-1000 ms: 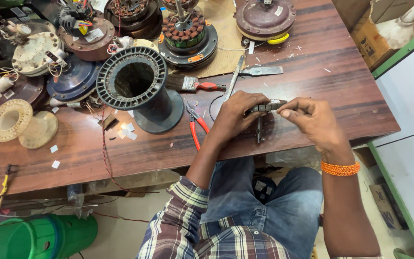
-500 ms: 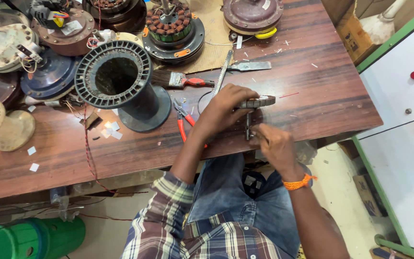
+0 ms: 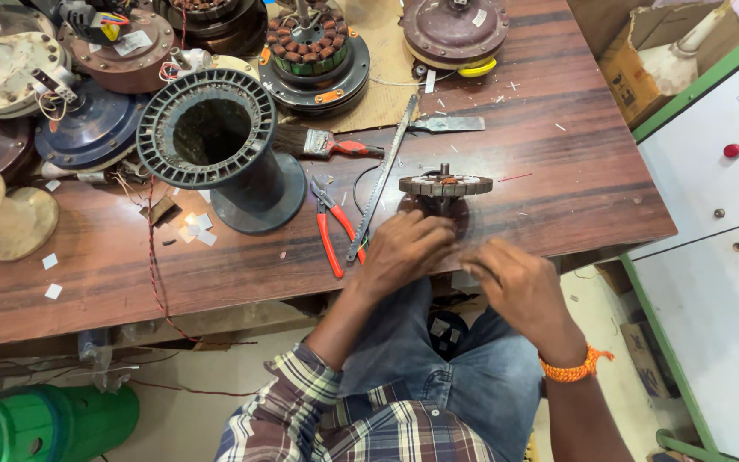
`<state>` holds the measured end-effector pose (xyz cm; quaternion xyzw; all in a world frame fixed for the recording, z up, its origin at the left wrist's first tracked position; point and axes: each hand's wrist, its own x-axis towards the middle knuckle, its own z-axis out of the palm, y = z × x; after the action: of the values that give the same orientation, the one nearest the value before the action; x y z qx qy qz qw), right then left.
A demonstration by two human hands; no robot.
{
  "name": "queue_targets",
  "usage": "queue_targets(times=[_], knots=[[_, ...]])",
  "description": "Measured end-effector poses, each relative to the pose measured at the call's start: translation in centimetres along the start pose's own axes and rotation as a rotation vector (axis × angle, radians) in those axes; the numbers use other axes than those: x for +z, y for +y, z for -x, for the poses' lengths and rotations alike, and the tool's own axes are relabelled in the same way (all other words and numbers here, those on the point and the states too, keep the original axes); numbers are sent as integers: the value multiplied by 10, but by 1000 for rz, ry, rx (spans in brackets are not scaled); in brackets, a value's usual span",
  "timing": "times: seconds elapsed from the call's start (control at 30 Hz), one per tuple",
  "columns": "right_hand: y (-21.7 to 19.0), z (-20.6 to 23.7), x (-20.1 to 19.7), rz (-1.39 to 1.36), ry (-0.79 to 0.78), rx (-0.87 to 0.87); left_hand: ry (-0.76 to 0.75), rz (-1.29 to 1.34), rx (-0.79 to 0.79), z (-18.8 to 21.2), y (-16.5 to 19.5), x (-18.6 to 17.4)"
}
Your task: The person sits at a workbench and works on a small electric motor component, holding it with both hands and fitting or adjusting small parts on it by hand. They turn the component over and continue manipulating its parts throughout the clip.
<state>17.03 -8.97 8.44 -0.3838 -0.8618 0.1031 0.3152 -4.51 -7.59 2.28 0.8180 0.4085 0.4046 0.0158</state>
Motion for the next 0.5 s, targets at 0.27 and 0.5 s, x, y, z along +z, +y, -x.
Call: queue_targets(times=[0.27,0.5], knots=[[-4,-70,4,59,108,-2,488,695,-517,9,10,41],[9,-102,15,-108,28,57,553,1286,-959,3,-1,60]])
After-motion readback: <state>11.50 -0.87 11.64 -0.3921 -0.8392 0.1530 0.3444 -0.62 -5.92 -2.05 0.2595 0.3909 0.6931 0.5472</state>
